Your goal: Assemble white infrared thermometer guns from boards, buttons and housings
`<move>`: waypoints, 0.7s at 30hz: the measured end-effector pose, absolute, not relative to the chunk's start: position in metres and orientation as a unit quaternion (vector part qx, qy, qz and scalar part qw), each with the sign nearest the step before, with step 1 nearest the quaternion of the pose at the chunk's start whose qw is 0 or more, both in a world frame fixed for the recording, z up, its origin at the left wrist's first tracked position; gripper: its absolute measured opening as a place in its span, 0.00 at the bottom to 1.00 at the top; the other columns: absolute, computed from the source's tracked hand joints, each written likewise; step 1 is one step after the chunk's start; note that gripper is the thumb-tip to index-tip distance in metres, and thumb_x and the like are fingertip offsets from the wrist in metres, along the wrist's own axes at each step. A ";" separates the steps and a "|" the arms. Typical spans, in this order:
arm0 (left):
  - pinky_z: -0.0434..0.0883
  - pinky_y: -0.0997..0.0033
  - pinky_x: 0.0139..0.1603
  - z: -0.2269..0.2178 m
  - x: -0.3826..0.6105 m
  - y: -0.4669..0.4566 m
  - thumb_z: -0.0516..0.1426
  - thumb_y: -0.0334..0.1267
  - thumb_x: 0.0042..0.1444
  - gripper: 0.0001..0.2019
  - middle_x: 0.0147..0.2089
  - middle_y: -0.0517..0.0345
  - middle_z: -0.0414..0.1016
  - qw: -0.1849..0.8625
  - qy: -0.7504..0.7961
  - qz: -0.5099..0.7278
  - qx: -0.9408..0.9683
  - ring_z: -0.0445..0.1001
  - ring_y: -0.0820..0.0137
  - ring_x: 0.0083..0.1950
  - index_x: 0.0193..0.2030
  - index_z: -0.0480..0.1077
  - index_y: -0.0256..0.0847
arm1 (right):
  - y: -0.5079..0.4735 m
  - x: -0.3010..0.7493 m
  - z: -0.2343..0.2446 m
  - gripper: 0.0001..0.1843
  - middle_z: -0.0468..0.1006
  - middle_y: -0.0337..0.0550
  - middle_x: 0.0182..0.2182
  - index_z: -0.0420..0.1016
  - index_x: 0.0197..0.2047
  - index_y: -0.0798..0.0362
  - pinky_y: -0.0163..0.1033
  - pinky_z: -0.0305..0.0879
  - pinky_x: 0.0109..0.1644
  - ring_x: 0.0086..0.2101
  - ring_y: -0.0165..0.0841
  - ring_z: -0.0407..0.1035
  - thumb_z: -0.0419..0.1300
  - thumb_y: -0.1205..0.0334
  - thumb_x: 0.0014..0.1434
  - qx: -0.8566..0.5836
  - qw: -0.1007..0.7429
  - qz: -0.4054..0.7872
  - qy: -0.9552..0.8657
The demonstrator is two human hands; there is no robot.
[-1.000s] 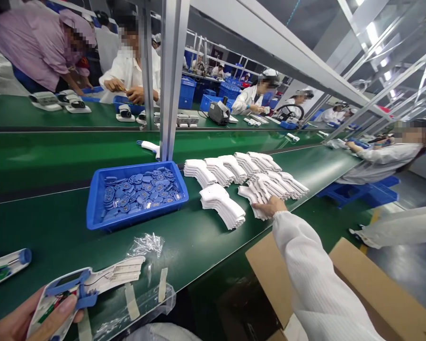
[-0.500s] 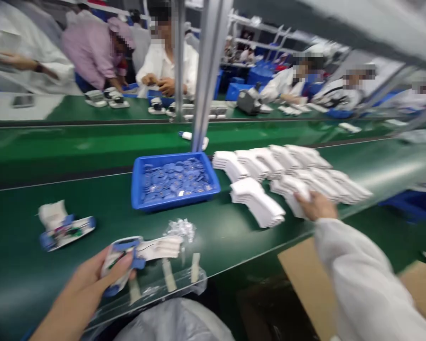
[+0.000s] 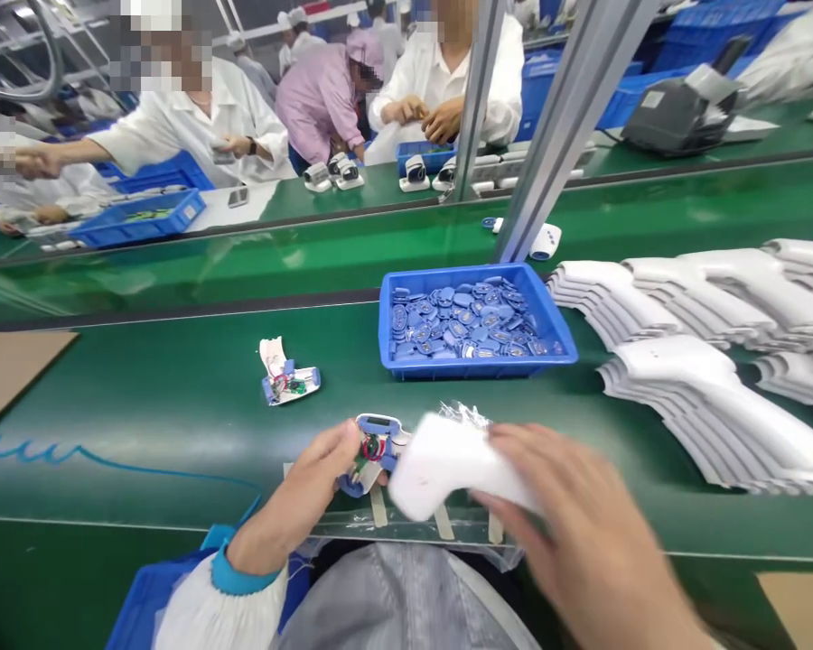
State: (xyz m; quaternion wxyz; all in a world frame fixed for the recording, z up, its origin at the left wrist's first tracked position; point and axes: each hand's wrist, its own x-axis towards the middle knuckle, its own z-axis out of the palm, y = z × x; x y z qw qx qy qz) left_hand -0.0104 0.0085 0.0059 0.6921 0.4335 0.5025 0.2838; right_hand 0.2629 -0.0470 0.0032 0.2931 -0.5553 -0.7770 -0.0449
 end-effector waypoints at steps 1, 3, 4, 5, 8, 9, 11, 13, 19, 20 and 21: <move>0.66 0.72 0.39 0.005 -0.011 0.008 0.52 0.63 0.62 0.28 0.38 0.53 0.76 0.689 0.504 0.293 0.430 0.70 0.67 0.40 0.45 0.75 0.37 | -0.044 0.246 0.002 0.19 0.79 0.47 0.50 0.70 0.57 0.48 0.50 0.68 0.54 0.51 0.44 0.73 0.58 0.50 0.66 -0.530 0.277 -0.039 -0.801; 0.67 0.72 0.39 0.003 -0.012 0.008 0.56 0.63 0.59 0.28 0.42 0.52 0.76 0.690 0.491 0.303 0.438 0.70 0.66 0.42 0.48 0.74 0.37 | -0.037 0.216 0.000 0.16 0.79 0.48 0.52 0.68 0.58 0.51 0.51 0.66 0.54 0.51 0.43 0.73 0.54 0.57 0.69 -0.503 0.253 -0.034 -0.826; 0.67 0.73 0.37 0.002 -0.012 0.008 0.59 0.62 0.57 0.28 0.42 0.53 0.75 0.691 0.481 0.302 0.447 0.70 0.67 0.40 0.49 0.74 0.37 | -0.035 0.204 -0.001 0.16 0.78 0.49 0.53 0.67 0.58 0.52 0.52 0.65 0.55 0.52 0.44 0.72 0.53 0.58 0.69 -0.503 0.250 -0.037 -0.827; 0.66 0.73 0.35 0.001 -0.013 0.008 0.61 0.60 0.56 0.28 0.40 0.54 0.75 0.695 0.470 0.294 0.458 0.70 0.68 0.38 0.50 0.73 0.37 | -0.033 0.195 -0.002 0.18 0.78 0.50 0.54 0.67 0.59 0.53 0.53 0.65 0.56 0.53 0.45 0.72 0.53 0.57 0.69 -0.509 0.248 -0.037 -0.824; 0.63 0.74 0.29 0.001 -0.014 0.007 0.61 0.55 0.59 0.23 0.31 0.57 0.72 0.684 0.463 0.264 0.497 0.67 0.72 0.30 0.48 0.72 0.35 | -0.030 0.185 -0.002 0.25 0.79 0.53 0.51 0.65 0.60 0.53 0.54 0.69 0.50 0.49 0.49 0.75 0.55 0.47 0.67 -0.546 0.241 0.048 -0.801; 0.63 0.74 0.29 0.002 -0.014 0.006 0.59 0.53 0.60 0.21 0.30 0.57 0.71 0.672 0.467 0.259 0.513 0.67 0.72 0.30 0.47 0.72 0.35 | -0.030 0.186 -0.001 0.25 0.81 0.51 0.48 0.66 0.59 0.51 0.52 0.72 0.46 0.45 0.47 0.76 0.56 0.45 0.66 -0.560 0.232 0.113 -0.787; 0.64 0.74 0.31 0.005 -0.014 0.004 0.60 0.51 0.61 0.19 0.34 0.56 0.73 0.647 0.467 0.247 0.549 0.68 0.72 0.32 0.47 0.72 0.36 | -0.028 0.190 0.004 0.19 0.81 0.46 0.44 0.69 0.55 0.46 0.45 0.73 0.39 0.39 0.41 0.77 0.55 0.46 0.66 -0.567 0.214 0.267 -0.749; 0.66 0.73 0.35 0.009 -0.012 0.001 0.62 0.48 0.59 0.17 0.39 0.57 0.74 0.622 0.468 0.235 0.582 0.69 0.71 0.36 0.49 0.72 0.39 | -0.025 0.191 0.011 0.16 0.80 0.43 0.45 0.70 0.54 0.45 0.41 0.73 0.39 0.39 0.36 0.76 0.53 0.49 0.68 -0.549 0.241 0.373 -0.708; 0.66 0.72 0.33 0.014 0.008 -0.003 0.64 0.39 0.52 0.12 0.37 0.60 0.77 0.582 0.427 0.210 0.660 0.72 0.69 0.36 0.43 0.73 0.41 | -0.020 0.162 0.017 0.20 0.69 0.36 0.25 0.64 0.27 0.50 0.36 0.59 0.30 0.26 0.29 0.64 0.55 0.47 0.66 -0.612 0.351 0.232 -0.669; 0.66 0.71 0.32 0.013 0.012 -0.004 0.62 0.37 0.54 0.08 0.36 0.60 0.77 0.567 0.408 0.196 0.688 0.72 0.69 0.34 0.41 0.73 0.41 | -0.020 0.157 0.016 0.23 0.66 0.35 0.22 0.61 0.24 0.50 0.36 0.55 0.28 0.24 0.28 0.61 0.56 0.46 0.66 -0.623 0.339 0.191 -0.678; 0.64 0.70 0.30 0.011 0.017 -0.005 0.58 0.34 0.54 0.05 0.33 0.59 0.77 0.542 0.392 0.181 0.721 0.71 0.69 0.31 0.39 0.73 0.40 | -0.020 0.153 0.015 0.24 0.64 0.35 0.21 0.59 0.23 0.51 0.36 0.52 0.27 0.23 0.27 0.59 0.55 0.47 0.66 -0.628 0.323 0.155 -0.691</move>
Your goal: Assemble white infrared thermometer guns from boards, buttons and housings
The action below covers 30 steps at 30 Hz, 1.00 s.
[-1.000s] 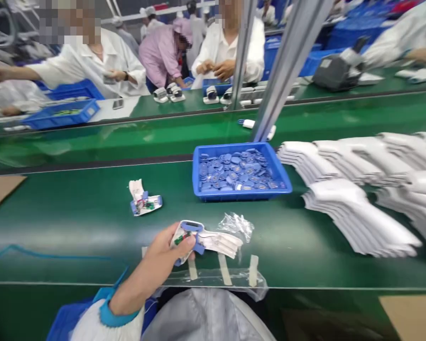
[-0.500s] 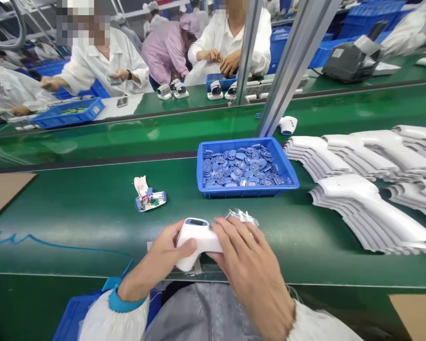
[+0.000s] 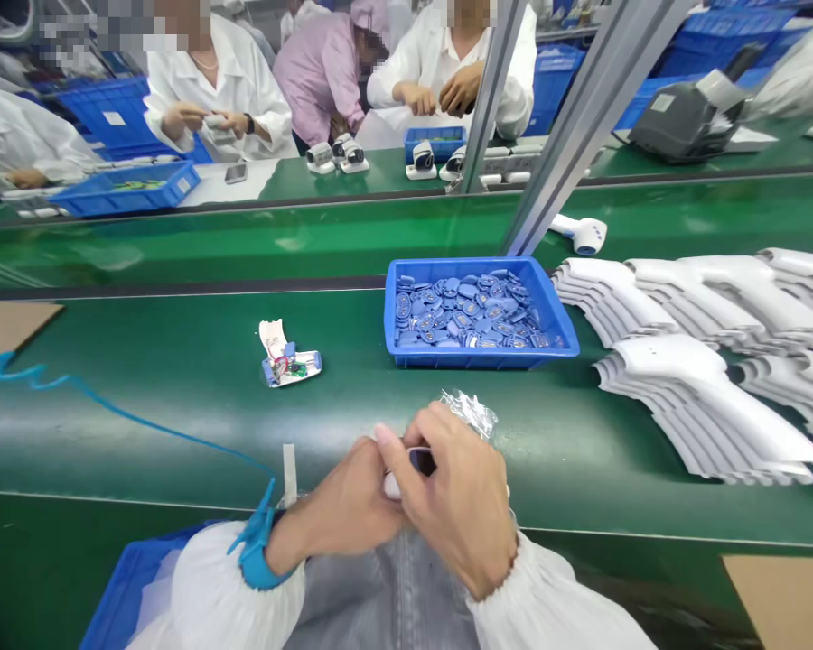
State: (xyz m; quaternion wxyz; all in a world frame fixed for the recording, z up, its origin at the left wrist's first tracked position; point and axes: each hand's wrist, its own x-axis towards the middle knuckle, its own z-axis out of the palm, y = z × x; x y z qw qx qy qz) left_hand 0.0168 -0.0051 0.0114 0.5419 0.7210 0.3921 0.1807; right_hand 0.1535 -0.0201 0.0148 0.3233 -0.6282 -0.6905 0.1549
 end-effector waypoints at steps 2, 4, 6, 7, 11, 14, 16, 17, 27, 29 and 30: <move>0.60 0.67 0.26 0.008 0.025 -0.008 0.54 0.29 0.52 0.08 0.29 0.55 0.76 0.461 0.388 0.155 0.782 0.69 0.67 0.26 0.37 0.73 0.37 | -0.020 0.149 0.013 0.24 0.62 0.35 0.20 0.56 0.22 0.51 0.37 0.49 0.27 0.23 0.27 0.57 0.53 0.50 0.68 -0.622 0.297 0.091 -0.719; 0.59 0.64 0.24 0.007 0.032 -0.009 0.53 0.28 0.49 0.13 0.28 0.50 0.76 0.393 0.399 0.144 0.816 0.71 0.63 0.25 0.41 0.73 0.33 | -0.019 0.150 0.013 0.24 0.59 0.35 0.19 0.54 0.21 0.52 0.38 0.48 0.28 0.23 0.27 0.56 0.52 0.56 0.69 -0.609 0.305 0.040 -0.731; 0.61 0.62 0.26 0.008 0.035 -0.008 0.53 0.29 0.50 0.17 0.30 0.47 0.78 0.372 0.402 0.146 0.824 0.74 0.57 0.27 0.47 0.72 0.31 | -0.018 0.155 0.016 0.25 0.57 0.35 0.19 0.53 0.20 0.52 0.38 0.48 0.28 0.22 0.27 0.55 0.52 0.59 0.68 -0.609 0.333 0.018 -0.720; 0.63 0.61 0.27 0.010 0.035 -0.007 0.54 0.30 0.51 0.17 0.32 0.47 0.78 0.387 0.396 0.150 0.819 0.75 0.57 0.29 0.48 0.71 0.33 | -0.017 0.158 0.018 0.25 0.57 0.35 0.18 0.52 0.19 0.52 0.38 0.48 0.28 0.22 0.26 0.55 0.52 0.59 0.68 -0.620 0.347 0.014 -0.704; 0.67 0.66 0.28 0.009 0.029 -0.004 0.57 0.46 0.58 0.15 0.39 0.51 0.79 0.489 0.405 0.147 0.758 0.77 0.59 0.34 0.48 0.68 0.41 | -0.016 0.171 0.021 0.25 0.61 0.35 0.18 0.56 0.20 0.50 0.38 0.50 0.27 0.21 0.27 0.56 0.53 0.52 0.68 -0.683 0.353 0.053 -0.637; 0.69 0.61 0.32 -0.003 0.033 -0.012 0.54 0.50 0.61 0.17 0.38 0.47 0.78 0.431 0.449 0.129 0.772 0.77 0.57 0.34 0.48 0.66 0.38 | -0.017 0.171 0.013 0.25 0.66 0.37 0.19 0.63 0.21 0.50 0.38 0.52 0.28 0.22 0.29 0.60 0.52 0.49 0.68 -0.677 0.338 0.105 -0.645; 0.70 0.55 0.38 -0.010 0.038 -0.020 0.54 0.48 0.61 0.18 0.37 0.45 0.78 0.363 0.455 0.117 0.805 0.77 0.55 0.33 0.49 0.66 0.35 | -0.019 0.166 0.008 0.26 0.65 0.37 0.17 0.64 0.20 0.50 0.39 0.51 0.28 0.21 0.29 0.60 0.51 0.50 0.68 -0.677 0.347 0.103 -0.641; 0.69 0.54 0.39 -0.011 0.038 -0.022 0.54 0.48 0.60 0.19 0.38 0.44 0.78 0.344 0.455 0.114 0.813 0.77 0.54 0.33 0.50 0.66 0.34 | -0.020 0.164 0.008 0.26 0.64 0.37 0.16 0.63 0.19 0.50 0.39 0.50 0.28 0.20 0.29 0.59 0.51 0.51 0.69 -0.677 0.353 0.097 -0.639; 0.68 0.64 0.48 0.036 -0.054 0.008 0.59 0.42 0.63 0.13 0.51 0.57 0.76 0.309 0.529 0.142 0.778 0.74 0.62 0.49 0.53 0.67 0.46 | 0.099 0.215 0.042 0.14 0.83 0.42 0.42 0.81 0.45 0.49 0.41 0.69 0.48 0.41 0.37 0.76 0.54 0.61 0.67 -0.585 0.211 0.118 -0.774; 0.66 0.60 0.51 0.035 -0.055 0.015 0.59 0.36 0.62 0.14 0.52 0.54 0.75 0.208 0.509 0.110 0.828 0.72 0.59 0.52 0.54 0.67 0.43 | 0.137 0.218 0.030 0.12 0.83 0.43 0.45 0.83 0.44 0.50 0.40 0.68 0.52 0.45 0.37 0.76 0.61 0.68 0.60 -0.549 0.164 0.126 -0.809; 0.66 0.58 0.50 0.034 -0.052 0.018 0.59 0.33 0.61 0.12 0.50 0.52 0.76 0.159 0.490 0.075 0.854 0.72 0.57 0.51 0.52 0.68 0.41 | 0.152 0.217 0.024 0.10 0.83 0.43 0.42 0.84 0.41 0.50 0.38 0.69 0.51 0.44 0.37 0.76 0.64 0.68 0.56 -0.539 0.147 0.130 -0.819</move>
